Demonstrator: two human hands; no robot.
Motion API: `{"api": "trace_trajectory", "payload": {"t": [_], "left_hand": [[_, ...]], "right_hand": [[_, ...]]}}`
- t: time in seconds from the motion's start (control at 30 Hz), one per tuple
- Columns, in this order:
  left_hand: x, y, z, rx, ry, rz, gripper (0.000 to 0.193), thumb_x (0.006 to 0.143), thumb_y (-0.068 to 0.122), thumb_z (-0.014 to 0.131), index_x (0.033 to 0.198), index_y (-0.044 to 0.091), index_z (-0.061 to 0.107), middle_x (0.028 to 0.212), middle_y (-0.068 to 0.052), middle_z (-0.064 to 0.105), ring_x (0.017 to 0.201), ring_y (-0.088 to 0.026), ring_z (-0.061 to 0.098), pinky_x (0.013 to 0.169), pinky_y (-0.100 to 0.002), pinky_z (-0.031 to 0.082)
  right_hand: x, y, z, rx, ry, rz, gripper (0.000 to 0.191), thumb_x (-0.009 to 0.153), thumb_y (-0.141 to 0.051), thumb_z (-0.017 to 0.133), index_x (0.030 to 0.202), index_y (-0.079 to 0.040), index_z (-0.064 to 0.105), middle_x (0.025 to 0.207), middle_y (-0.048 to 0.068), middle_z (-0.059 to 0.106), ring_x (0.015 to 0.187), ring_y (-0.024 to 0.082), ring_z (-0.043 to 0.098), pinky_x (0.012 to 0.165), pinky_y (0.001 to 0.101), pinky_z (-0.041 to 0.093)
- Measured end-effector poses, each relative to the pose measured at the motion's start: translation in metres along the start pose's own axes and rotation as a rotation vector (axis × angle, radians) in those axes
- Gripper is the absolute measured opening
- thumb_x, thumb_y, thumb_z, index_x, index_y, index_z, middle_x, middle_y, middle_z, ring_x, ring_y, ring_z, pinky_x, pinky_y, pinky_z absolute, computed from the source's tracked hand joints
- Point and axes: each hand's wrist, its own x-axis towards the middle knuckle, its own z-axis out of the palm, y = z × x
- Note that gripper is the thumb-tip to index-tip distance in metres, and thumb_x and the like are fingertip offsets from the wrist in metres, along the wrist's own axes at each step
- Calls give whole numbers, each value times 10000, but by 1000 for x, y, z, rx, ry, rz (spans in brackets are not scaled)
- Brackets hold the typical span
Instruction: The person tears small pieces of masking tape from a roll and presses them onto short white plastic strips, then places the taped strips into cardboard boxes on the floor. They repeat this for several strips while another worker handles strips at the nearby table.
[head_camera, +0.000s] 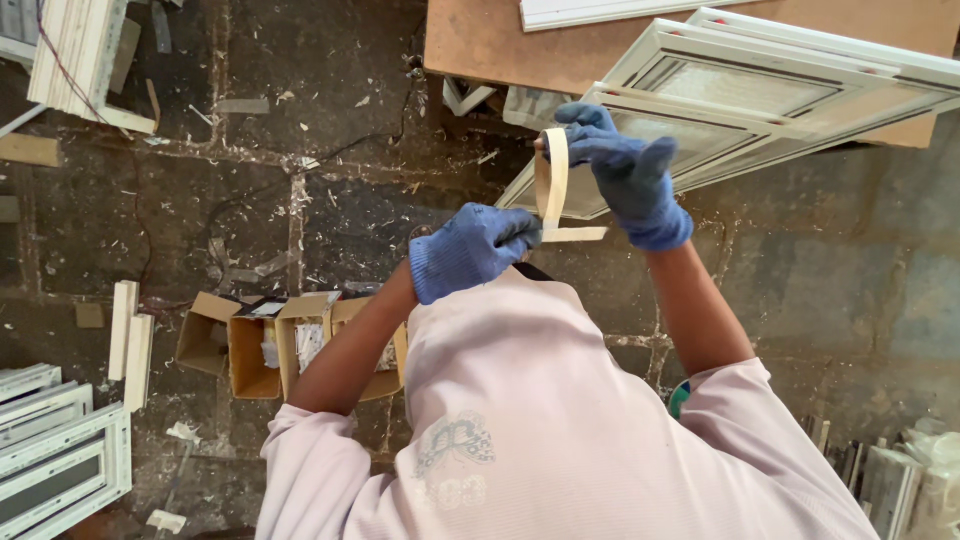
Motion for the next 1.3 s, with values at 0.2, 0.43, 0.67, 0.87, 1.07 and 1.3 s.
{"api": "trace_trajectory", "payload": {"t": [0.2,0.43,0.67,0.87,1.07,1.3], "left_hand": [[-1,-9,2,71,176,27,111,954,100,679,1043,34,690,869,-149,742,764,-282,747,681,-368,595],[0,-1,1,15,451,-140,63,978,87,663,1001,36,690,823,-152,727,730,-260,761,643,-355,583],[-5,12,14,-174,606,-224,84,1014,77,630,1004,27,698,734,-61,685,632,-119,647,591,-281,538],[-8,15,27,-710,500,-306,114,1048,56,614,1043,-15,704,741,2,643,627,-52,556,561,-232,485],[-16,15,9,-548,257,-248,144,1054,85,599,1082,-20,693,778,-3,657,659,-63,600,593,-240,533],[-18,17,-4,-469,205,-265,151,1063,89,589,1125,-14,682,791,-2,661,696,-59,601,636,-235,545]], "right_hand": [[-9,-24,6,244,11,-30,781,1065,-685,420,1220,29,696,1253,135,696,1440,296,407,1257,435,252],[-38,-41,61,18,249,-28,803,1035,-722,461,923,39,691,1120,124,673,1226,279,488,1112,442,349],[-48,-29,73,-639,232,-131,833,1023,-730,249,684,-49,587,839,64,687,1051,271,589,1186,502,291],[-48,-4,63,-714,271,-106,954,1050,-726,101,855,-52,747,1004,101,712,1213,322,515,1163,468,242],[-27,-1,38,-483,158,46,1165,954,-839,-52,1080,-29,776,1203,96,728,1406,339,436,1268,478,235],[-22,-31,34,-211,53,123,682,981,-559,555,1220,64,695,1313,173,645,1388,333,441,1208,473,346]]}}
